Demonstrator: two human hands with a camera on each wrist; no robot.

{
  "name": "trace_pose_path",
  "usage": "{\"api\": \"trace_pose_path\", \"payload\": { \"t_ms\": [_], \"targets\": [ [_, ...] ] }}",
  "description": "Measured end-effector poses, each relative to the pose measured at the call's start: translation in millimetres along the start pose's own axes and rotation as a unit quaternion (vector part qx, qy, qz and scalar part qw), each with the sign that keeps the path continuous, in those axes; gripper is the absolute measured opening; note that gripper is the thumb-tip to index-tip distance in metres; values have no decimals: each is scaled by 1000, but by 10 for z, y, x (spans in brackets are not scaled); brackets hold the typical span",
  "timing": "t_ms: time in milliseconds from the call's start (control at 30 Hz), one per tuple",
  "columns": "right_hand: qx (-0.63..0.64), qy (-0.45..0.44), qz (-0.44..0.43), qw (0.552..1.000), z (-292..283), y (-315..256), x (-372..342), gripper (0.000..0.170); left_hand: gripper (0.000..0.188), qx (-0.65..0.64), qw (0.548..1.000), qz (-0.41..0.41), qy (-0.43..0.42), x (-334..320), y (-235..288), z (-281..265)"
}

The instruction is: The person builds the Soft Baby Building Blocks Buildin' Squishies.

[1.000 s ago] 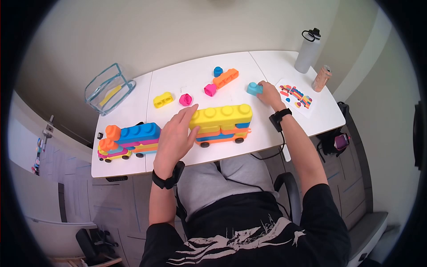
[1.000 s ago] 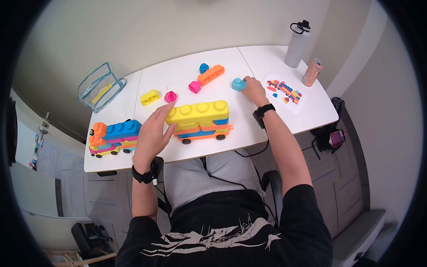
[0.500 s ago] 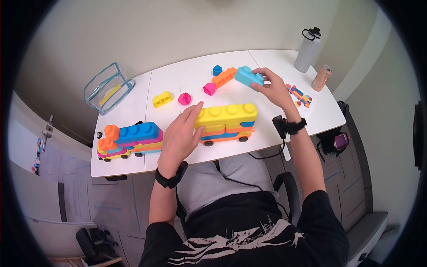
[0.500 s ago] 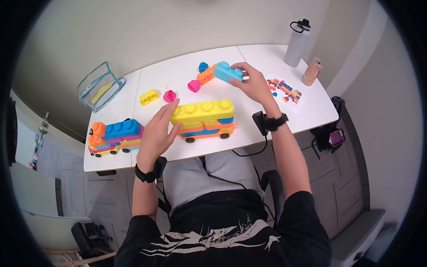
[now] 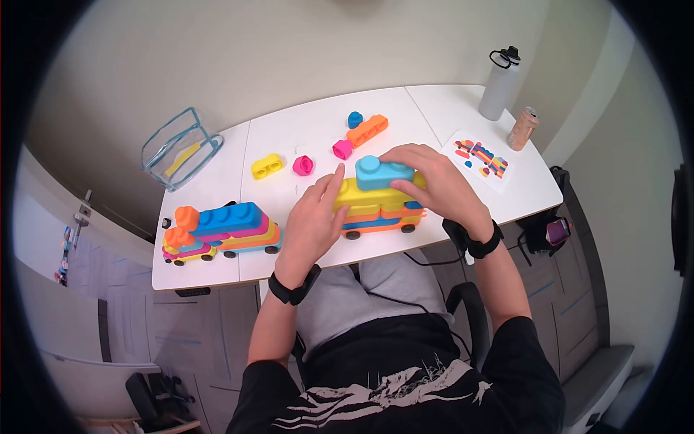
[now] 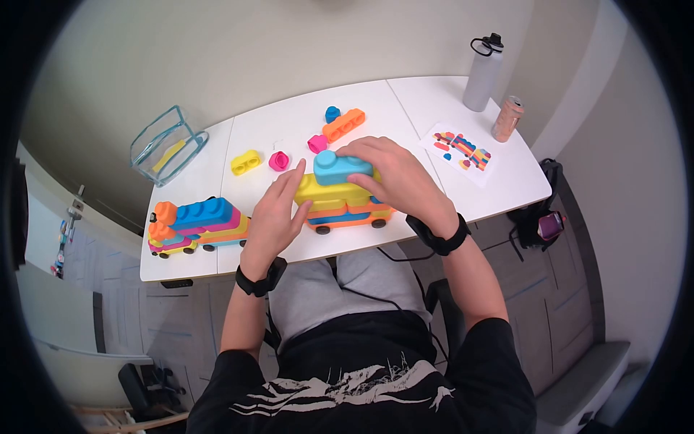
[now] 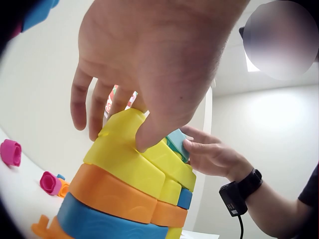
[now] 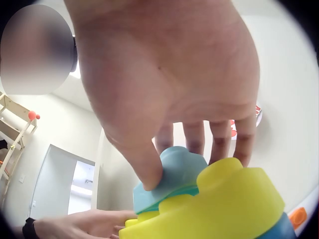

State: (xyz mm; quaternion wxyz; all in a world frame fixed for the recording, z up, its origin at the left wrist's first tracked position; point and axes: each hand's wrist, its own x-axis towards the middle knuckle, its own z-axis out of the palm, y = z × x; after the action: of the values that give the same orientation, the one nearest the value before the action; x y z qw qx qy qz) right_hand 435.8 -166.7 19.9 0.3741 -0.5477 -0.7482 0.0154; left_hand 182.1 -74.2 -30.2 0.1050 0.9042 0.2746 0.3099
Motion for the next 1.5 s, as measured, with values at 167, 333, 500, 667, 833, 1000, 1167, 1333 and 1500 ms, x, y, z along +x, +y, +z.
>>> {"api": "trace_pose_path", "payload": {
  "t_ms": [167, 333, 500, 667, 833, 1000, 1167, 1333, 1500],
  "targets": [
    [-7, -14, -3, 1000, -58, -70, -85, 36, 76, -1, 1000, 5, 6, 19, 37, 48],
    [-30, -2, 18, 999, -39, -26, -138, 38, 72, -19, 1000, 14, -17, 48, 73, 59],
    [-51, -11, 60, 997, -88, -34, -246, 39, 60, -104, 994, -23, -38, 174, 58, -90],
    [-38, 9, 53, 998, -179, 111, -350, 39, 41, -7, 994, -105, 18, 550, -511, 167],
    [-45, 27, 68, 996, -200, 108, -414, 55, 36, 198, 937, -267, -103, 808, -1097, 671],
    [-50, 43, 127, 990, -239, 175, -522, 79, 34, 173, 923, -329, -97, 792, -1329, 904],
    [-29, -9, 127, 991, -175, 200, -558, 81, 40, 165, 922, -337, -97, 779, -1401, 885],
    [-18, 44, 87, 995, -164, 158, -499, 78, 48, 90, 969, -175, 149, 742, -1004, 441],
    [85, 96, 69, 989, -276, -16, -441, 70, 40, -248, 943, -99, 200, 655, 112, -287]
  ]
}}
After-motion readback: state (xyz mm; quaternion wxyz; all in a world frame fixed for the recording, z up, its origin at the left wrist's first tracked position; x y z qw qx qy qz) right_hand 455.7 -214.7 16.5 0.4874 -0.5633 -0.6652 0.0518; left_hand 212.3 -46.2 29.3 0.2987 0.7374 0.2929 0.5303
